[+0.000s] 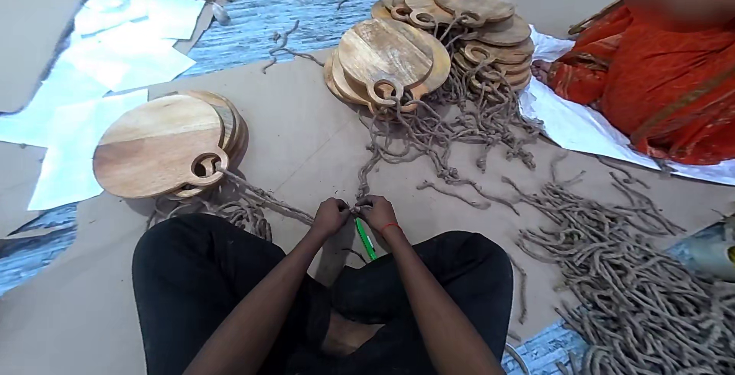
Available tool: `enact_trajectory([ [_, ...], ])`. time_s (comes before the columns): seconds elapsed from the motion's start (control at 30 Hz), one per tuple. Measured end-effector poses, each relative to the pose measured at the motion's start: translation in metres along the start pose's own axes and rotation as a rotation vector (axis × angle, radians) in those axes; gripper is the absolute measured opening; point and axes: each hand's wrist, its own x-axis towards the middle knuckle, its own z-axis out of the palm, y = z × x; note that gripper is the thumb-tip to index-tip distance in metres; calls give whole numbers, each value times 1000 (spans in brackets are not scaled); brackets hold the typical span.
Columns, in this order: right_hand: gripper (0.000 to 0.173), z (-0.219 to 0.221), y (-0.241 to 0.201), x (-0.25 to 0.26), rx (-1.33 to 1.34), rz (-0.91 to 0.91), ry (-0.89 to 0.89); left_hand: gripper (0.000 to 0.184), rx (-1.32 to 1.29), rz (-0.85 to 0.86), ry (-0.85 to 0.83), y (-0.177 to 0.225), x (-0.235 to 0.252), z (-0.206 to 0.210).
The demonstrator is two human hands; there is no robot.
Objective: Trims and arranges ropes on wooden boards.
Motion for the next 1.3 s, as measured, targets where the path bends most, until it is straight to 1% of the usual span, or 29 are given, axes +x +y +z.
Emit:
enact_trajectory([
  [0.13,16,-6,-1,8,-140,32,-97,26,36,11,-33,-1,-4,3],
  [0.2,16,-5,-1,17,-190,48,-119,26,46,10,-29,0,-6,4],
  [0.3,16,-2,0,17,-163,33,-85,25,65,13,40,4,-10,7],
  [0.43,15,5,-7,8,-70,-24,24,26,110,0,124,5,-7,4],
  [0.53,15,6,-3,3,-27,-35,58,25,118,16,129,5,-2,2],
  [0.67,18,-5,-7,-5,-86,56,-72,24,125,30,46,-1,-9,7],
  [0.73,17,-1,-7,1,-90,48,-45,24,135,28,77,3,-10,6],
  [0.83,16,10,-1,29,-118,53,1,24,181,14,158,8,-2,6],
  [0.9,17,9,1,35,-127,60,-29,25,216,28,164,9,0,6],
  [1.03,21,7,6,28,-199,67,-153,25,268,50,96,3,-14,10],
  [1.1,20,9,2,29,-206,67,-114,25,282,24,123,6,-11,8],
  [1.2,15,14,-4,24,-146,26,71,27,286,-15,180,8,-5,1],
  [1.23,14,12,-3,21,-126,16,94,26,275,0,178,2,-3,-3],
  [1.3,16,-2,-6,3,-25,30,83,24,224,46,152,-6,-9,-12],
])
